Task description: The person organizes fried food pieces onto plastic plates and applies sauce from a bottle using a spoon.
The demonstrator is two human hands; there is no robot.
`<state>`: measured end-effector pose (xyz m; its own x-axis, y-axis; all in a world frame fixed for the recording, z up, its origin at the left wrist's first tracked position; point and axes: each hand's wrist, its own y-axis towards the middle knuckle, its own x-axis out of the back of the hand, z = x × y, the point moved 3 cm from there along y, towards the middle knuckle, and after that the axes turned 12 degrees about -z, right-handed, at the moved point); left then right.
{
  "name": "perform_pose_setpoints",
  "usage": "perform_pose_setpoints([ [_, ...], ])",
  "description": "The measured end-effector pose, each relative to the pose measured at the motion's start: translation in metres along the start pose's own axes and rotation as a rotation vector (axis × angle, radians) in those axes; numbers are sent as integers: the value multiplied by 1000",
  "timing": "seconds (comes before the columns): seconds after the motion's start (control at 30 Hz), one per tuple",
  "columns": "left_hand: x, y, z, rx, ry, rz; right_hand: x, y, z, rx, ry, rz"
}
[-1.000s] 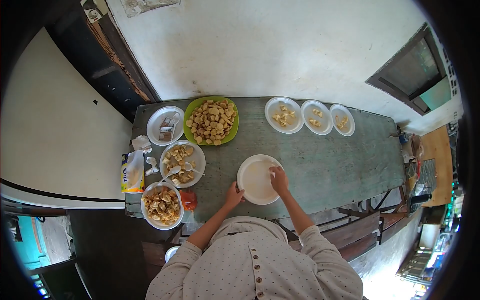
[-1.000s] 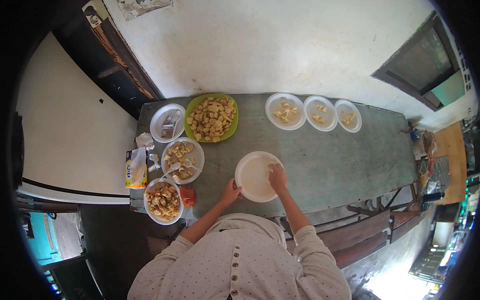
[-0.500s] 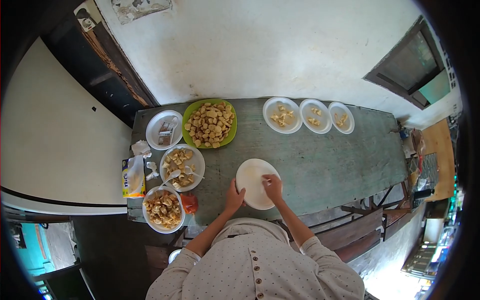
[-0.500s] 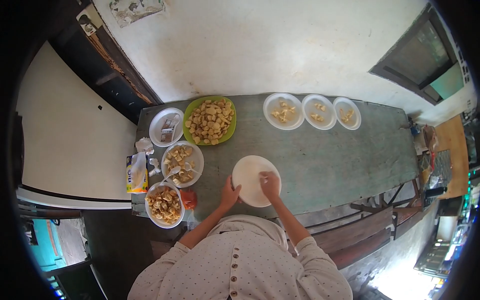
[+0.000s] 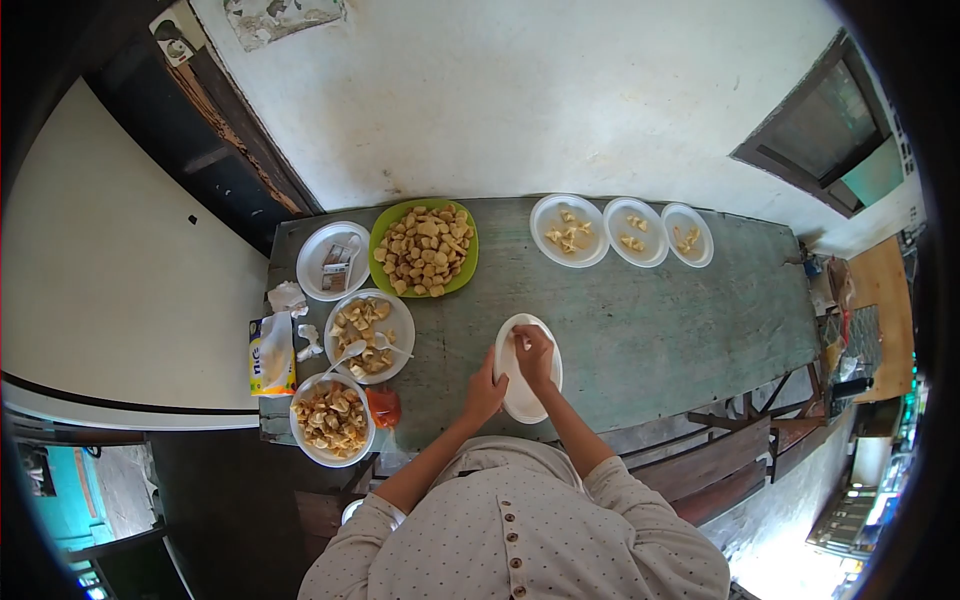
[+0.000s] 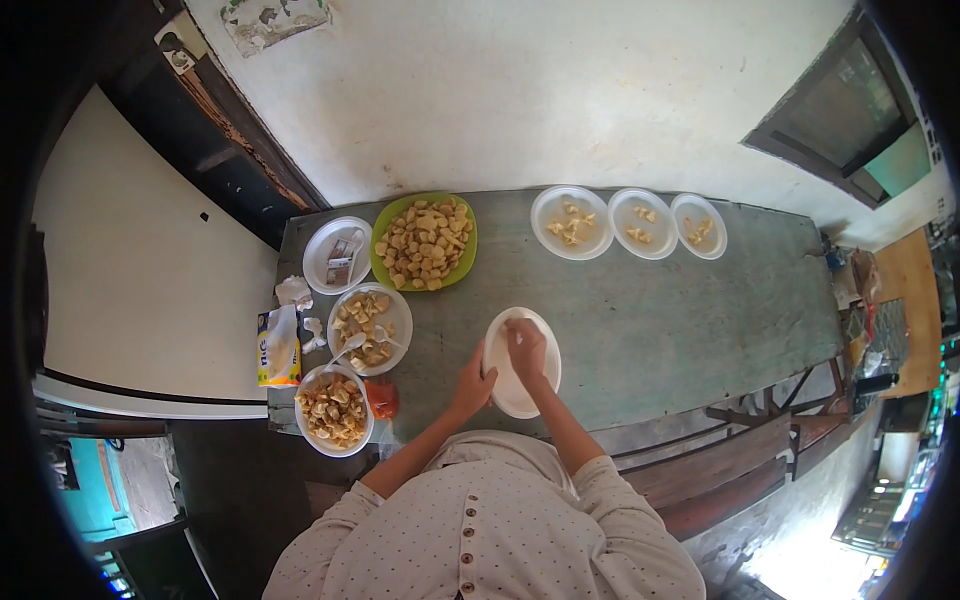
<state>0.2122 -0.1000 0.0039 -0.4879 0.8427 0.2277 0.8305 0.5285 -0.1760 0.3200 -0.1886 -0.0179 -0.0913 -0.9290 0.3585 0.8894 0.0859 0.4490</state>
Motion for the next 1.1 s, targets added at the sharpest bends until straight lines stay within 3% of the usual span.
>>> perform_pose_setpoints([
  [0.07,1,3,4,34,23,-3,-4,-5,17,54,41,59],
  [0.13,5,7,4,-279,152,-126,-3,-4,22,105,44,78],
  [0.47,10,6,-2,-322,154,-139,9,-7,-34,-50,-204,-17],
  [0.57,13,5,-2,-288,164,-139,12,-8,-45,-171,-184,-3],
  [0.63,15,0,-2,-367,230,-145,16,-4,-49,-425,-130,-90],
  [0.8,17,-6,-8,-411,198,-131,23,7,-61,-438,-92,-227],
  [0.87,17,-7,-13,-428,218,-112,16,6,-67,-264,-214,-134],
  [0.97,17,-9,-16,-456,224,-104,18,12,-44,-150,-196,-138],
  [1.1,16,-8,-18,-471,270,-68,19,21,4,-209,-159,-119],
])
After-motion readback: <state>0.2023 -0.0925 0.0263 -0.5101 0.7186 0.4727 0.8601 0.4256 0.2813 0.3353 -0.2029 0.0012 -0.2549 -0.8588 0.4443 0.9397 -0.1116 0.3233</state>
